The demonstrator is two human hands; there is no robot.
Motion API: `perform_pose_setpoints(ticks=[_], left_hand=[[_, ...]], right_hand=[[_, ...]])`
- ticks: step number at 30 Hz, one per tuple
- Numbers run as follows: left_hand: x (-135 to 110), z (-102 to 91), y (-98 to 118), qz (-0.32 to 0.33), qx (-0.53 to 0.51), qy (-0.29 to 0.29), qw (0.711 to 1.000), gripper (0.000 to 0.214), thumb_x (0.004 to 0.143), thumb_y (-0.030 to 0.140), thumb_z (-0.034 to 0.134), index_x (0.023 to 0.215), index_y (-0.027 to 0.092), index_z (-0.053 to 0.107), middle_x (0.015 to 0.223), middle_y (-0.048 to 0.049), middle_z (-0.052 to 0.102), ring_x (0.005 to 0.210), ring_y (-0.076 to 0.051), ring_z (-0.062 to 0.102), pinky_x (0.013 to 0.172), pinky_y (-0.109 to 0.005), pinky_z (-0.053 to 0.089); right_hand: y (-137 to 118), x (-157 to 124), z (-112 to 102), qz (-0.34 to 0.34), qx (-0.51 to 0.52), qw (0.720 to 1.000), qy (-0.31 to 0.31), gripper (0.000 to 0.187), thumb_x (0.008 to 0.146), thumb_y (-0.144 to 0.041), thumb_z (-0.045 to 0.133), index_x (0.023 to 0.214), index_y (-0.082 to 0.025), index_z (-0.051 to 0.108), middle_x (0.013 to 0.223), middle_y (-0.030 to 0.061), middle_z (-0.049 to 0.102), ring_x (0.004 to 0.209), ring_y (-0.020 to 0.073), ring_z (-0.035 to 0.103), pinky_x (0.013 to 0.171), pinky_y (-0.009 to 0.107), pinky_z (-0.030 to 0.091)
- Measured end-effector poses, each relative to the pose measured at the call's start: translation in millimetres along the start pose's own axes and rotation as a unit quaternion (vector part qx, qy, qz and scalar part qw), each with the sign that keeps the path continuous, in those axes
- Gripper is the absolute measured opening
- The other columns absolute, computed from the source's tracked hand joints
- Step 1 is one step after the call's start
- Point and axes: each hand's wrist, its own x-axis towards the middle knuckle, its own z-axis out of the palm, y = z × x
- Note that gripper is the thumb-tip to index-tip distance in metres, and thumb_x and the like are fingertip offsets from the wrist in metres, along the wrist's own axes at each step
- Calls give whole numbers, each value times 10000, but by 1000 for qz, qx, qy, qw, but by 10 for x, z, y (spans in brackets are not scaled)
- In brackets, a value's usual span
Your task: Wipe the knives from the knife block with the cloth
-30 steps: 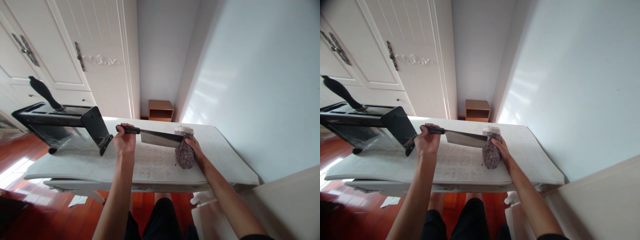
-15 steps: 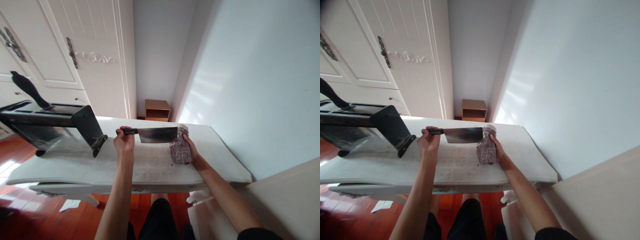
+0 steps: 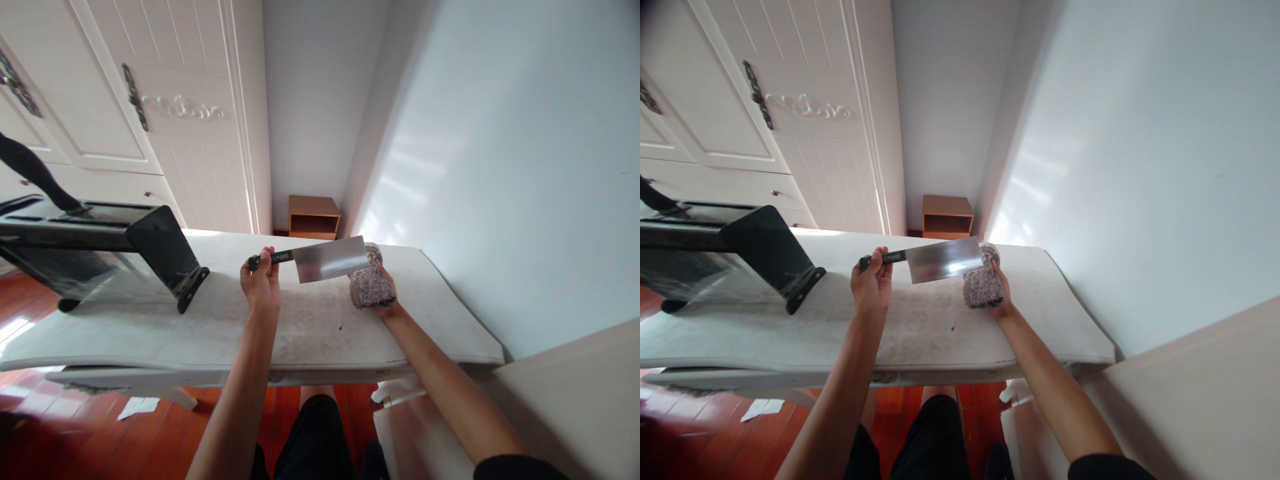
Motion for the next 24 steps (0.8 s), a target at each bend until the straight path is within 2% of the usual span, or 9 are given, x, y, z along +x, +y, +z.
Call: perform_pose_setpoints(ticks=[3,7,11,14,18,24], left_hand=[[-81,-33,49,-46,52,-15,997,326,679,85,798,800,185,512,800,11,733,874,-137,731,859,-308,598],[-88,-141,175,-137,138,-64,979,314,627,44,823,778,144,567,770,-27,738,782,-159,741,773,-281,625],[-42,-262,363,-243,237,-136,931,282,632,54,825,812,104,615,794,-115,745,724,-202,744,656,-250,624],[-15,-325,498,-283,322,-188,884,319,634,123,847,860,98,623,850,-141,749,638,-168,719,579,-223,600],[-16,-361,570,-316,387,-272,823,410,629,203,852,951,118,612,859,-78,733,574,-113,659,526,-214,565],[-71,-372,493,-364,386,-377,759,433,665,216,773,1030,180,544,613,75,554,413,-51,489,361,-144,369]], right_hand=[[-12,27,-28,-44,3,999,27,367,812,-603,568,887,-275,714,859,28,756,892,251,706,860,436,561],[-40,37,-43,-68,26,996,46,303,811,-556,578,897,-300,714,888,12,754,900,229,701,899,423,549],[-60,14,-28,-41,71,996,41,307,798,-542,612,865,-262,717,837,26,758,825,241,709,854,420,575],[-69,0,-9,-26,92,995,27,308,830,-511,595,898,-235,713,852,16,764,793,215,716,802,371,597],[-79,-1,-8,-2,134,991,0,288,893,-453,542,950,-217,697,863,9,768,767,188,726,759,336,610],[-87,3,-33,18,165,986,-3,272,906,-418,552,993,-199,688,895,22,772,808,201,738,799,349,612]])
